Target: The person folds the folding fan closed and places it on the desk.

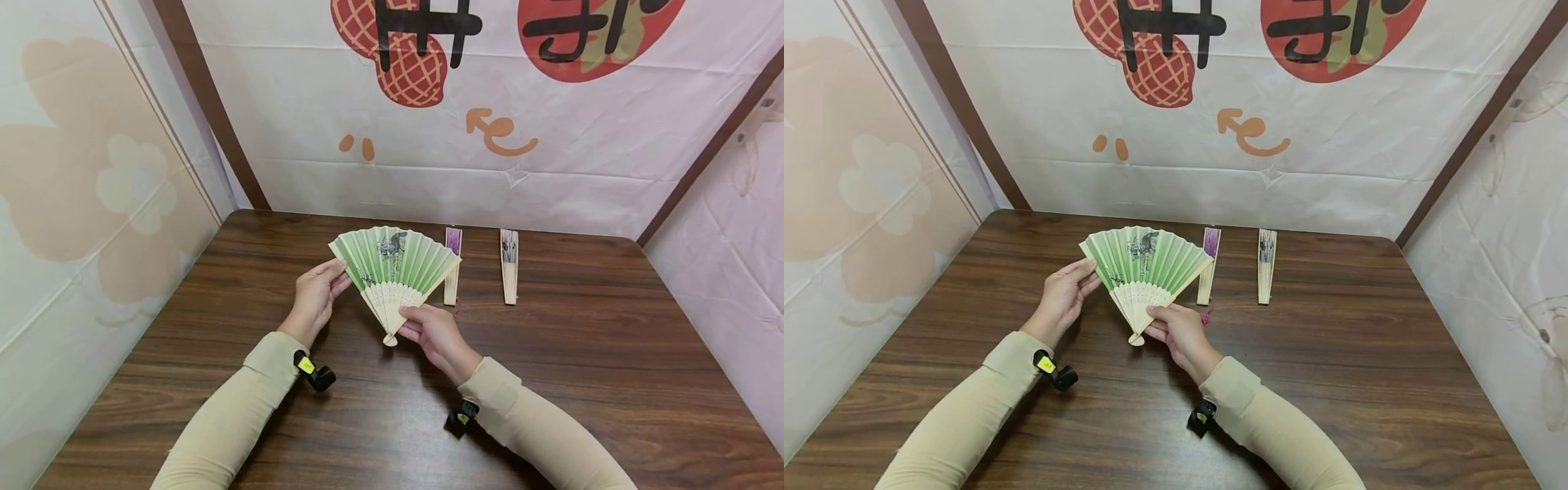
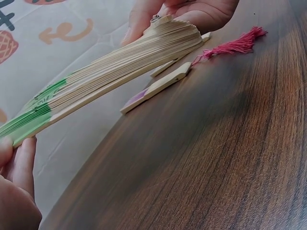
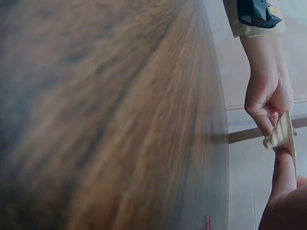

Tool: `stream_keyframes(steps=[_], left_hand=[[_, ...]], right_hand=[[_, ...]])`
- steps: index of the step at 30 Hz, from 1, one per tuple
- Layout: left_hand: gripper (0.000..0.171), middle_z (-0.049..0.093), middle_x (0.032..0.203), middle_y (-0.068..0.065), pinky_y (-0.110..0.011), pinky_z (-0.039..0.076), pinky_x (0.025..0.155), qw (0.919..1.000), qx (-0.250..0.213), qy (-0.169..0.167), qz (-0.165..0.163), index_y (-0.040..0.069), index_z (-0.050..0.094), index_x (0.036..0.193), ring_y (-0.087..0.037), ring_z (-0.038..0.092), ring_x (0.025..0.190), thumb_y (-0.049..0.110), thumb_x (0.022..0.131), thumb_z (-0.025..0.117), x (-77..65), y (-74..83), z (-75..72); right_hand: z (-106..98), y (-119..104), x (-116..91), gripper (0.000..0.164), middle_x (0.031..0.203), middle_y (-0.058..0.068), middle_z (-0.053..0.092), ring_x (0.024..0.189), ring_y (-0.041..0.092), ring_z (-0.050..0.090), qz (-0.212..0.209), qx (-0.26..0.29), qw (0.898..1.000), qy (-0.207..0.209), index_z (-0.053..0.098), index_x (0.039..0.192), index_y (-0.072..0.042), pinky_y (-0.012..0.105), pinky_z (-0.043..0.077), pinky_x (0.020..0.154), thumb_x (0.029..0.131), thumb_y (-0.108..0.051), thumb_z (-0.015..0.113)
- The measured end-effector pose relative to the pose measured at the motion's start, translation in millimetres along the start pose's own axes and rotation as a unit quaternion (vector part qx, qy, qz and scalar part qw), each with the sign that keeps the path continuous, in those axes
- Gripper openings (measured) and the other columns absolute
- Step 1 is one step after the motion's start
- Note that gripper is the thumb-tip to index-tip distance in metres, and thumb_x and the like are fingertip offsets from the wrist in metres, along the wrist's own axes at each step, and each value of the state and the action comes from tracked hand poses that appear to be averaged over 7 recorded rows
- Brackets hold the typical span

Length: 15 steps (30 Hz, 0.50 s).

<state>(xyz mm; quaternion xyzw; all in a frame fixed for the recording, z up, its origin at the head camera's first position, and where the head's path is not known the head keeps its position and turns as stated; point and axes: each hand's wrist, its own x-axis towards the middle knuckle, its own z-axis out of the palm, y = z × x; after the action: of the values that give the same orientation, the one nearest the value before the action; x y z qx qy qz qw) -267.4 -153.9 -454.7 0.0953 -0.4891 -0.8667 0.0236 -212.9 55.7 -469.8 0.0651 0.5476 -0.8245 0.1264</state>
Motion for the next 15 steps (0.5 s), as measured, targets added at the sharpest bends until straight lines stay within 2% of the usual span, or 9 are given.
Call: stream_keyframes(steps=[8,15], left_hand=[[0.033,0.074,0.075,0.006,-0.017,0.062,0.073,1.0000,0.002,-0.005,0.004,0.019,0.074,0.078,-0.004,0.072,0.073,0.000,0.099,0.057,-0.1,-3.5,0.2],[0.030,0.074,0.076,0.006,-0.016,0.062,0.073,0.9999,0.003,-0.009,0.006,0.019,0.073,0.081,-0.004,0.072,0.073,0.002,0.099,0.057,-0.3,-5.9,-0.3]], right_hand=[[0.3,1.0,-1.1,0.030,0.086,0.003,0.074,0.081,0.012,0.073,0.008,-0.009,1.000,-0.001,0.058,0.123,0.014,0.026,0.064,0.078,0.094,0.005,0.055],[-1.0,3.6,-0.5,0.025,0.082,0.002,0.073,0.078,0.011,0.073,0.004,-0.013,1.000,-0.001,0.061,0.118,0.013,0.025,0.064,0.075,0.095,0.004,0.057]])
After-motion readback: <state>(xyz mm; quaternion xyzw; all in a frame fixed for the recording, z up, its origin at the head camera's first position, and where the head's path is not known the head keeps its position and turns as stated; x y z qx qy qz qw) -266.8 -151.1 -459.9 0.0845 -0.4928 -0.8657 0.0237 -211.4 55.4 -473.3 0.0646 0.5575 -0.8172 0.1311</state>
